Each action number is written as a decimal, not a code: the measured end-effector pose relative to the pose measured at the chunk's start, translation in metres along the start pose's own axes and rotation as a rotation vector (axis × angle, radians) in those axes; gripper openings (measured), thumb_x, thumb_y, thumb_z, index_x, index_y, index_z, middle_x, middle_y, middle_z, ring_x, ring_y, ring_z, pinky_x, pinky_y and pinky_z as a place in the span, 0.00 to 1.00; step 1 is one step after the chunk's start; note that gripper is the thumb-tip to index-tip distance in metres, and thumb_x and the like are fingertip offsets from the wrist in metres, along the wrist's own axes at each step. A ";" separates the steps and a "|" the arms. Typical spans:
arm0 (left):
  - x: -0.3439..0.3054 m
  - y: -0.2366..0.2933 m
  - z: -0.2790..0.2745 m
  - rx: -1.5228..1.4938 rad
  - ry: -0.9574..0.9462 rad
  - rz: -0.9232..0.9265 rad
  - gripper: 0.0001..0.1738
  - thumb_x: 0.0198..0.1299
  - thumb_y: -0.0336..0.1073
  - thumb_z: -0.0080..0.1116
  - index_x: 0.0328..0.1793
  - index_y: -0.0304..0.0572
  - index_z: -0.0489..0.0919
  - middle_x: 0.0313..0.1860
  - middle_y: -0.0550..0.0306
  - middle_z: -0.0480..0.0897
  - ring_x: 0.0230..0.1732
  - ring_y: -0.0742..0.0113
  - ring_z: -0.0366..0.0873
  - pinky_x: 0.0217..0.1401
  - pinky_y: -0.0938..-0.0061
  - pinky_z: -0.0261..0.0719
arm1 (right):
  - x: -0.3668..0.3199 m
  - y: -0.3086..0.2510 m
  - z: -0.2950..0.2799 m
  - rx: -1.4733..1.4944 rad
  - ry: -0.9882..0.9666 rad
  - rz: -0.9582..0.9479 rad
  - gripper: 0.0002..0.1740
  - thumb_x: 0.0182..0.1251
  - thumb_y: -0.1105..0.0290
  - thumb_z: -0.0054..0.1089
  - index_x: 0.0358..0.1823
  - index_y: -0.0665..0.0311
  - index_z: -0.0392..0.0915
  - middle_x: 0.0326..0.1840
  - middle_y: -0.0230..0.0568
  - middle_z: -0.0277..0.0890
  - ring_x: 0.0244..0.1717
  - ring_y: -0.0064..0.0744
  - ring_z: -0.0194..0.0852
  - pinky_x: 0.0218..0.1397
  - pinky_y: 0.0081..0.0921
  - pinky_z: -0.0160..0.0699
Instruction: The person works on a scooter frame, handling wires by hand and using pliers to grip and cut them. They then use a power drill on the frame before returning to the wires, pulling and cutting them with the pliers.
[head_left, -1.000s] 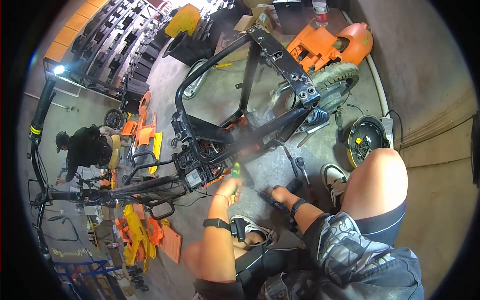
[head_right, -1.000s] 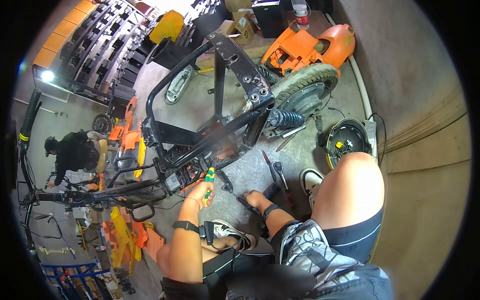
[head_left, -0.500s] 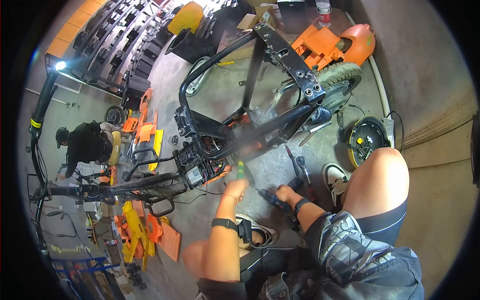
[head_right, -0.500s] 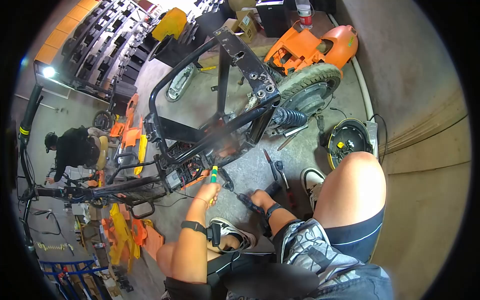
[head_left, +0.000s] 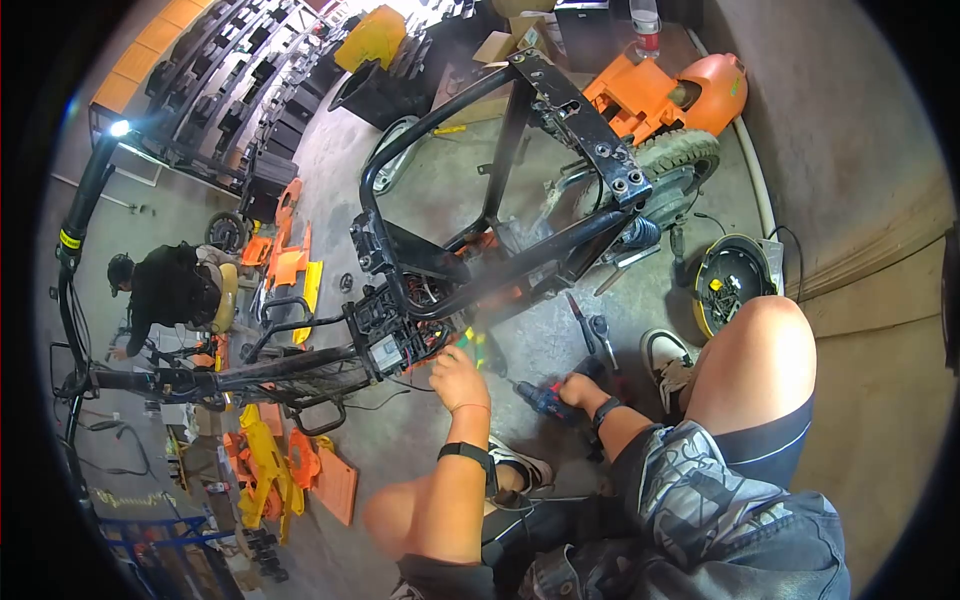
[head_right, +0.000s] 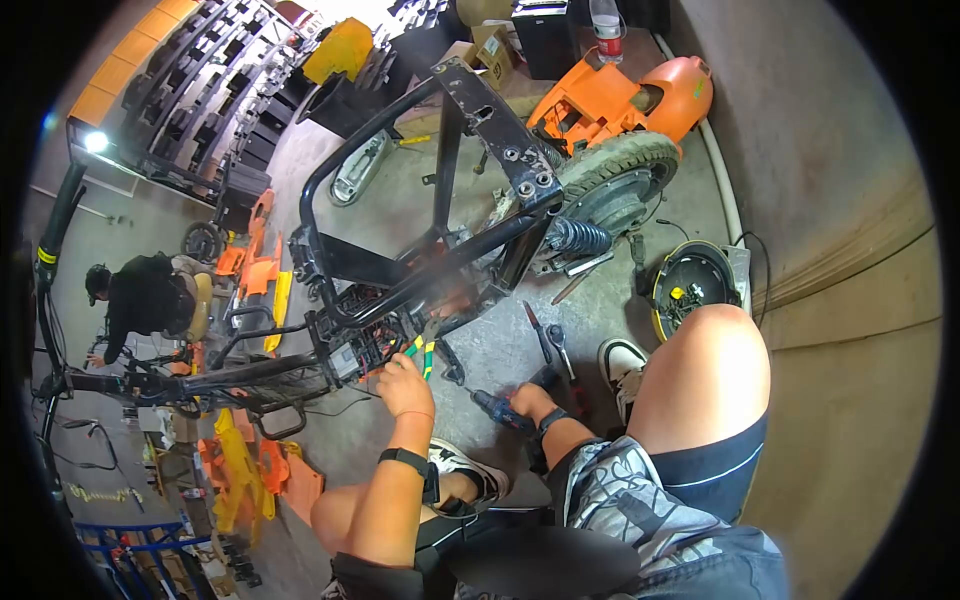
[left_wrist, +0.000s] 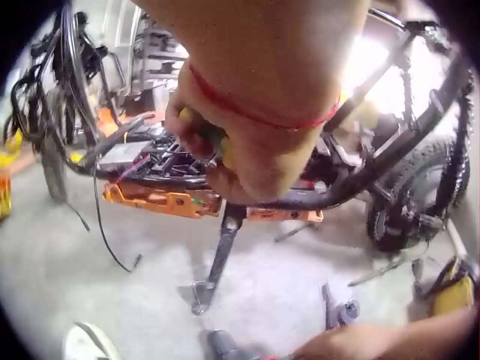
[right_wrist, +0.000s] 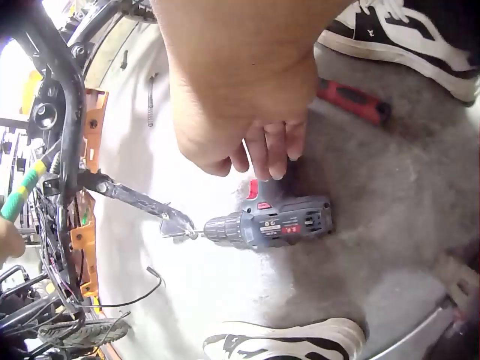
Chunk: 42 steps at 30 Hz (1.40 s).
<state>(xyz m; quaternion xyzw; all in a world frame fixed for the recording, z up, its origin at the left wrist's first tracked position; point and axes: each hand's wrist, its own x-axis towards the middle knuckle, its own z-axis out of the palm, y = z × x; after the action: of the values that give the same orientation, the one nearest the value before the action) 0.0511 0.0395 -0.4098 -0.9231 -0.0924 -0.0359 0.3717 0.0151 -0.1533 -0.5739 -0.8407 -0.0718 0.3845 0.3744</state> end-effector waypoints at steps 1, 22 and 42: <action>-0.002 0.001 0.001 -0.004 0.013 -0.026 0.21 0.62 0.39 0.55 0.60 0.40 0.73 0.38 0.59 0.77 0.36 0.65 0.77 0.37 0.67 0.75 | 0.001 0.000 0.001 -0.006 -0.002 0.001 0.24 0.63 0.57 0.53 0.48 0.72 0.83 0.55 0.63 0.79 0.59 0.55 0.78 0.62 0.40 0.75; 0.009 -0.001 0.004 -0.390 -0.310 -0.054 0.23 0.60 0.39 0.54 0.59 0.34 0.73 0.34 0.59 0.77 0.30 0.69 0.78 0.30 0.70 0.75 | 0.012 0.010 0.011 0.009 0.037 0.063 0.23 0.60 0.58 0.53 0.45 0.71 0.84 0.51 0.63 0.81 0.55 0.58 0.80 0.59 0.42 0.77; 0.036 -0.036 -0.006 -1.541 -1.271 -0.424 0.13 0.46 0.34 0.56 0.39 0.38 0.75 0.20 0.60 0.69 0.15 0.69 0.66 0.14 0.68 0.62 | -0.004 0.012 0.012 0.015 0.080 0.180 0.24 0.63 0.59 0.50 0.53 0.68 0.82 0.57 0.59 0.79 0.60 0.55 0.77 0.65 0.41 0.74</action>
<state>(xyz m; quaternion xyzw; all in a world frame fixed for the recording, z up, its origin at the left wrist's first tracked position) 0.0791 0.0654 -0.3763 -0.7242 -0.3858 0.3459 -0.4550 0.0014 -0.1567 -0.5851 -0.8555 0.0218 0.3833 0.3475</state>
